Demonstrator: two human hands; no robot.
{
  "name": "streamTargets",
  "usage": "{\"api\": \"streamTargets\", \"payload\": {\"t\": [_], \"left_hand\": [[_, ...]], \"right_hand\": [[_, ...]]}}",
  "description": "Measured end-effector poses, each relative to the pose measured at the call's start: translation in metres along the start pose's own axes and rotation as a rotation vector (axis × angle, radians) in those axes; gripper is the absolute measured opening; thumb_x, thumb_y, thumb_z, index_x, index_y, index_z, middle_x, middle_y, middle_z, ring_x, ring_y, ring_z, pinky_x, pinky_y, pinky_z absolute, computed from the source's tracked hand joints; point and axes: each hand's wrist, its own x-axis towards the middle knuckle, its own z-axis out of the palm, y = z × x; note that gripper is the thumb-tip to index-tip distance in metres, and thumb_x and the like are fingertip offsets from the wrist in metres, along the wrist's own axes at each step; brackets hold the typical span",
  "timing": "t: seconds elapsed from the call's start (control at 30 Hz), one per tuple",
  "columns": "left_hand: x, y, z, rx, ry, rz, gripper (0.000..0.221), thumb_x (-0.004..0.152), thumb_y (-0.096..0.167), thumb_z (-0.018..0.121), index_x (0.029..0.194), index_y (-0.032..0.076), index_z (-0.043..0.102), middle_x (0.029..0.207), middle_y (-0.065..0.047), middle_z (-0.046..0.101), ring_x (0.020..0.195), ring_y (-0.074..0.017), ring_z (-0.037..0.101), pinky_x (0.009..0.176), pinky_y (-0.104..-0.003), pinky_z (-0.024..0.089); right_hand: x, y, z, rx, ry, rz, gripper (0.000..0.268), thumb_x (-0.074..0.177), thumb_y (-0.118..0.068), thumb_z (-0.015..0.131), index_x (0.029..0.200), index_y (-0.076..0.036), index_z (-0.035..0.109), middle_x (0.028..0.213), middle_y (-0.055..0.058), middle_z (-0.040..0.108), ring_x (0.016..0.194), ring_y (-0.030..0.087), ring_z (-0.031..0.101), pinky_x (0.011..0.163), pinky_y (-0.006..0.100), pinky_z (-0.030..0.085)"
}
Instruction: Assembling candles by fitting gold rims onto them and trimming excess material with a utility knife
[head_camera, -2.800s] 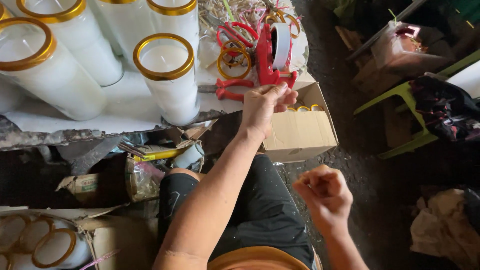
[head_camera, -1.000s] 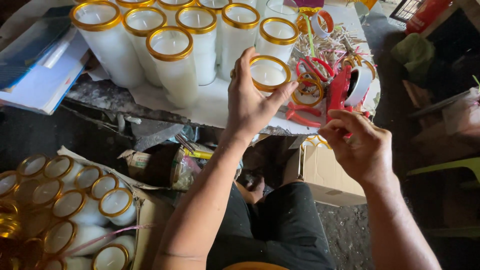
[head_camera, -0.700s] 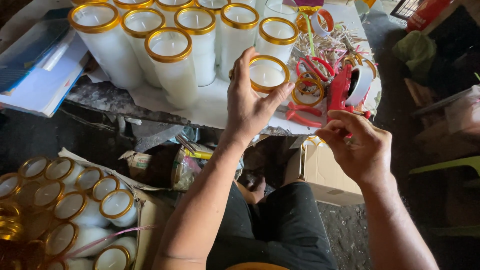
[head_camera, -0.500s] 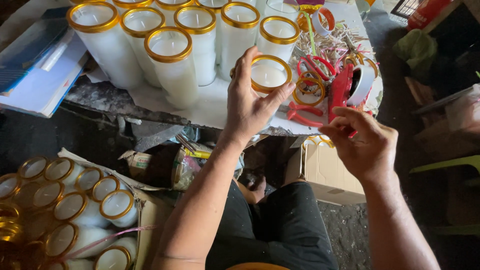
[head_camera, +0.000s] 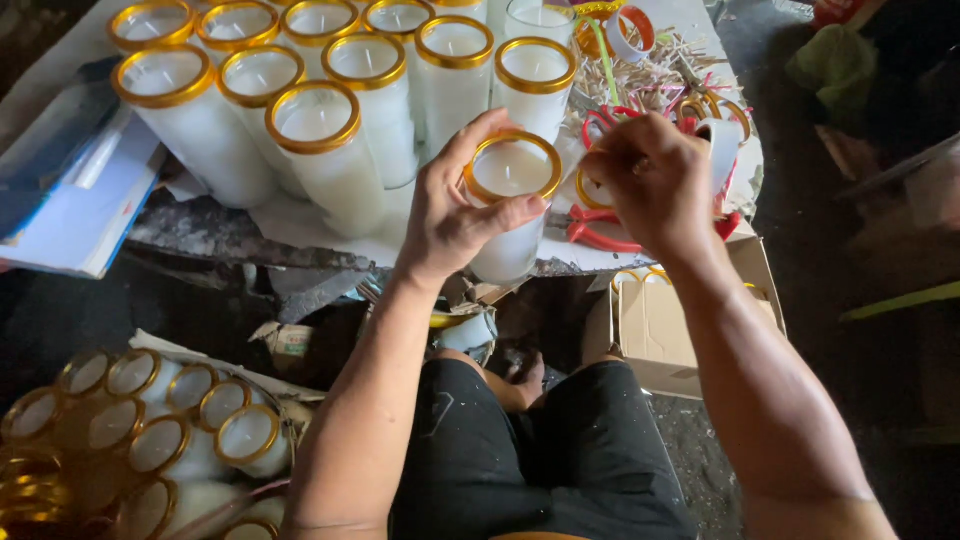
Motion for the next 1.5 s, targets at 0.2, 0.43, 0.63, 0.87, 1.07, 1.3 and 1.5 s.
{"api": "streamTargets", "payload": {"t": [0.2,0.43,0.63,0.87,1.07,1.3,1.5], "left_hand": [[0.012,-0.017,-0.027,-0.462,-0.24,-0.007,0.093,0.07,0.024,0.096,0.148,0.001,0.051,0.14,-0.02,0.062,0.132,-0.025,0.059,0.119,-0.043,0.041],[-0.013,0.026,-0.016,0.35,-0.153,-0.013,0.115,0.07,0.037,0.097,0.156,0.003,0.029,0.159,-0.022,0.043,0.144,-0.0346,0.046,0.113,-0.041,0.044],[-0.013,0.033,0.009,0.597,0.002,0.013,0.109,0.068,0.04,0.099,0.143,-0.007,0.036,0.124,-0.029,0.065,0.112,-0.0441,0.065,0.09,-0.044,0.056],[-0.009,0.016,-0.003,0.521,-0.063,0.016,0.11,0.066,0.05,0.096,0.144,-0.006,0.042,0.142,-0.028,0.058,0.133,-0.0375,0.058,0.113,-0.042,0.044],[-0.008,0.019,-0.01,0.424,-0.091,-0.003,0.099,0.067,0.039,0.095,0.142,0.001,0.045,0.134,-0.02,0.065,0.124,-0.0305,0.063,0.107,-0.037,0.048],[-0.002,0.017,-0.018,0.378,-0.137,0.008,0.096,0.065,0.03,0.095,0.142,0.0,0.045,0.13,-0.016,0.065,0.12,-0.0261,0.063,0.107,-0.034,0.048],[0.009,0.0,-0.04,0.037,-0.388,-0.029,0.128,0.054,0.025,0.104,0.159,0.006,0.033,0.153,-0.028,0.05,0.142,-0.0392,0.049,0.122,-0.051,0.035]], "right_hand": [[0.017,-0.01,0.007,0.432,-0.247,-0.186,0.024,0.09,0.003,0.08,0.111,-0.007,0.08,0.088,0.011,0.074,0.083,0.016,0.064,0.083,0.039,0.055],[0.0,-0.054,-0.009,0.128,-0.26,-0.387,0.018,0.099,0.0,0.075,0.115,0.005,0.072,0.089,0.014,0.068,0.074,0.024,0.061,0.066,0.036,0.049],[-0.032,-0.076,-0.02,0.008,-0.165,-0.069,0.014,0.093,-0.006,0.08,0.106,-0.003,0.077,0.089,0.007,0.076,0.075,0.012,0.063,0.067,0.028,0.05],[-0.06,-0.087,-0.038,0.028,-0.092,-0.108,0.007,0.096,-0.001,0.079,0.099,-0.002,0.073,0.094,0.009,0.077,0.078,0.015,0.069,0.072,0.027,0.053],[-0.037,-0.041,-0.022,-0.052,-0.032,-0.164,0.016,0.099,-0.006,0.083,0.096,-0.007,0.067,0.087,0.006,0.069,0.071,0.015,0.063,0.063,0.03,0.047],[0.003,-0.024,0.004,0.108,-0.092,-0.012,0.022,0.089,-0.006,0.085,0.09,-0.006,0.063,0.082,0.003,0.071,0.07,0.012,0.063,0.065,0.027,0.05],[0.012,-0.016,0.013,0.77,-0.436,-0.076,0.067,0.08,-0.008,0.083,0.137,0.011,0.052,0.133,0.038,0.059,0.128,0.052,0.056,0.1,0.062,0.052]]}}
